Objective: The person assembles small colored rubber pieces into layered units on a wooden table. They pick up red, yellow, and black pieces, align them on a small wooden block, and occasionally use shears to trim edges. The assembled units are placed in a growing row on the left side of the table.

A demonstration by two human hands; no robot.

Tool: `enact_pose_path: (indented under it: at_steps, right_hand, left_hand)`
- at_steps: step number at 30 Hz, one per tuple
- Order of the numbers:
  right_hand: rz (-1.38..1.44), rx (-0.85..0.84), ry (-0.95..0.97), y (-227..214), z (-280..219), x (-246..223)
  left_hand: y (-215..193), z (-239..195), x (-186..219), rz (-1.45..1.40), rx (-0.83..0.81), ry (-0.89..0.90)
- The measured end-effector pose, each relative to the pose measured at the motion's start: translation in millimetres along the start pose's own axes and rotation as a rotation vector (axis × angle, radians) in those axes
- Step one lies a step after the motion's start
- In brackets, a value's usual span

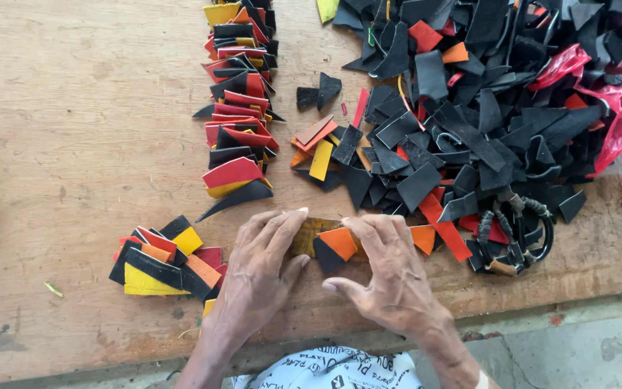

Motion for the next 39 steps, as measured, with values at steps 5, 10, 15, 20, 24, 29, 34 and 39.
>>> enact_pose_path:
  at_steps: [5, 10, 15, 20, 24, 29, 34, 39]
  right_hand:
    - [0.078, 0.012, 0.055, 14, 1, -1]
    - [0.211, -0.04, -0.004, 2, -1, 9]
    - [0.222, -0.025, 0.044, 5, 1, 14]
    - [0.363, -0.126, 0.079, 0, -3, 20]
    - [0.138, -0.003, -0.017, 4, -5, 13]
    - [0.055, 0.013, 0.037, 18, -2, 7]
    - [0.169, 0.008, 0.0, 7, -5, 13]
    - [0.155, 0.074, -0.059, -13, -20, 18]
  left_hand:
    - [1, 0, 0, -0.018, 0.013, 0.022]
    - [1, 0, -1, -0.041, 0.016, 0.024]
    - [0, 1, -2, -0.056, -0.008, 0.0]
    - [1, 1, -1, -0.045, -0.017, -0.012]
    - [1, 1, 0, -0.044, -0.019, -0.028]
    - [3, 1, 0, -0.034, -0.015, -0.026]
    - [4, 0, -1, -0.043, 0.01, -0.014]
    - [4, -5, 4, -0.086, 0.049, -0.003]
Point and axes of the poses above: each hand's wrist, its own z-axis towards the middle knuckle, its own y-axis out of the palm, x = y × z, the point moved 1 cm from there along z, towards the middle knuckle, and after that the axes turned 3 degrees about z, right-handed, at the moved point
